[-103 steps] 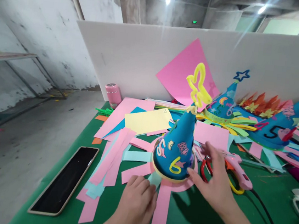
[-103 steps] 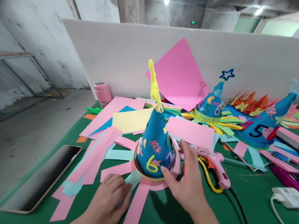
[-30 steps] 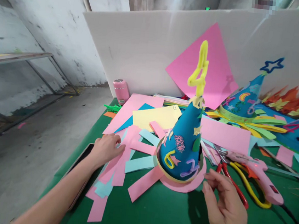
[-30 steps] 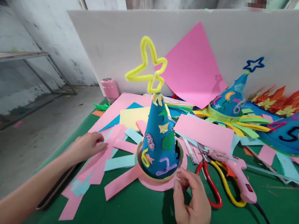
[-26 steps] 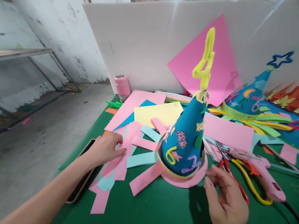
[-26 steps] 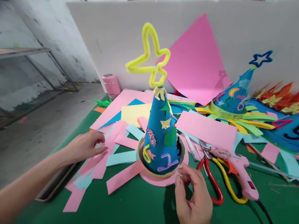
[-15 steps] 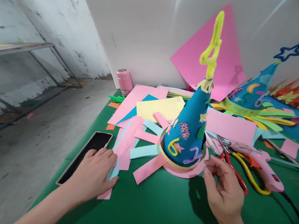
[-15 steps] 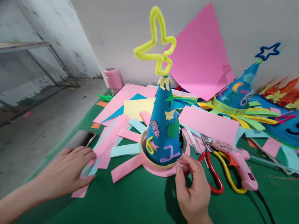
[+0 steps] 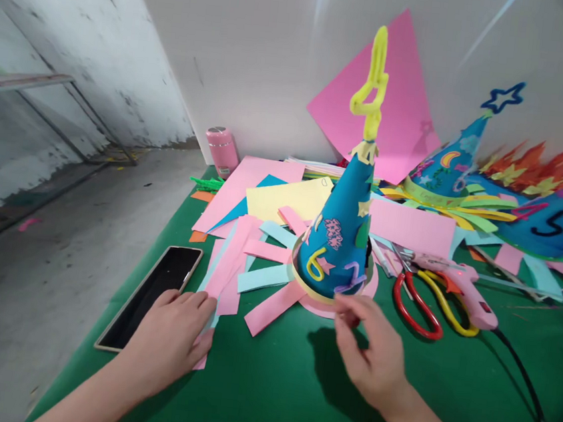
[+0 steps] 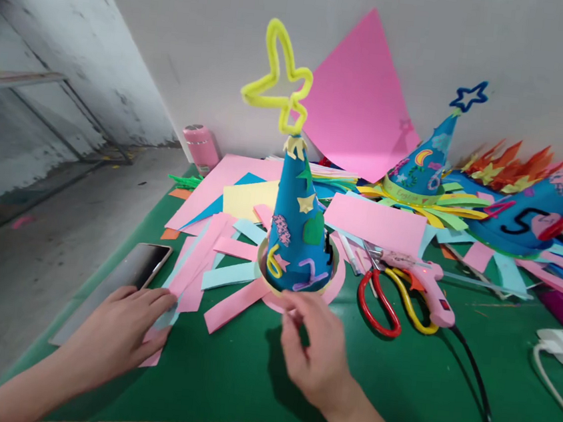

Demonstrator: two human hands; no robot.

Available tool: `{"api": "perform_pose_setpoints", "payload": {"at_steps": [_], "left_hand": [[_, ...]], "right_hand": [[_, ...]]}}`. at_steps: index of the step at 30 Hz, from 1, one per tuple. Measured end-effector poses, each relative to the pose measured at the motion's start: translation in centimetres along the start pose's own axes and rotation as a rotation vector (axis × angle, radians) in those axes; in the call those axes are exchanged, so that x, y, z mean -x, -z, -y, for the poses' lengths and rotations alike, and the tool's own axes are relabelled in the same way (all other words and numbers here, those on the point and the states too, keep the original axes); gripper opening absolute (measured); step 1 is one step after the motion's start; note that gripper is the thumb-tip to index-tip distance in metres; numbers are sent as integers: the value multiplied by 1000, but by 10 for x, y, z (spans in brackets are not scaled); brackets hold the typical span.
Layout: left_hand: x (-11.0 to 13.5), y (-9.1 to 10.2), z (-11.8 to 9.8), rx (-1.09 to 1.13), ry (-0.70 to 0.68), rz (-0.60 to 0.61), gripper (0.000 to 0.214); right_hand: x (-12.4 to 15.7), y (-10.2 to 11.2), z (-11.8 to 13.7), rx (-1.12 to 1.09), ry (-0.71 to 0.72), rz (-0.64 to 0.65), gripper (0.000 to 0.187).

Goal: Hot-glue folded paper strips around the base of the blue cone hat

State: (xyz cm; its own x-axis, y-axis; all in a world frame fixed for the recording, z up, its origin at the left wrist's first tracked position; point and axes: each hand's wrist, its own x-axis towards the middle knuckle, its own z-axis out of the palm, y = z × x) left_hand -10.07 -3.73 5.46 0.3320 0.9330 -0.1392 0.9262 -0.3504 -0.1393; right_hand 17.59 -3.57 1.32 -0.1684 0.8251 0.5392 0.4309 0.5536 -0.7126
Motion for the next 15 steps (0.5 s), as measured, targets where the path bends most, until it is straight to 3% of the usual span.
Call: {"api": "perform_pose_setpoints", "payload": {"at_steps": [6, 10, 15], "left_hand": [[14, -13, 18, 243, -13, -55, 31], [18, -25, 26, 329, -8, -105, 37], [20, -40, 38, 337, -19, -151, 36]], "right_hand": [[-32, -67, 50, 39, 185, 477, 28], [-50, -111, 59, 196, 324, 604, 27], [-60, -133, 58, 310, 367, 660, 26]]}}
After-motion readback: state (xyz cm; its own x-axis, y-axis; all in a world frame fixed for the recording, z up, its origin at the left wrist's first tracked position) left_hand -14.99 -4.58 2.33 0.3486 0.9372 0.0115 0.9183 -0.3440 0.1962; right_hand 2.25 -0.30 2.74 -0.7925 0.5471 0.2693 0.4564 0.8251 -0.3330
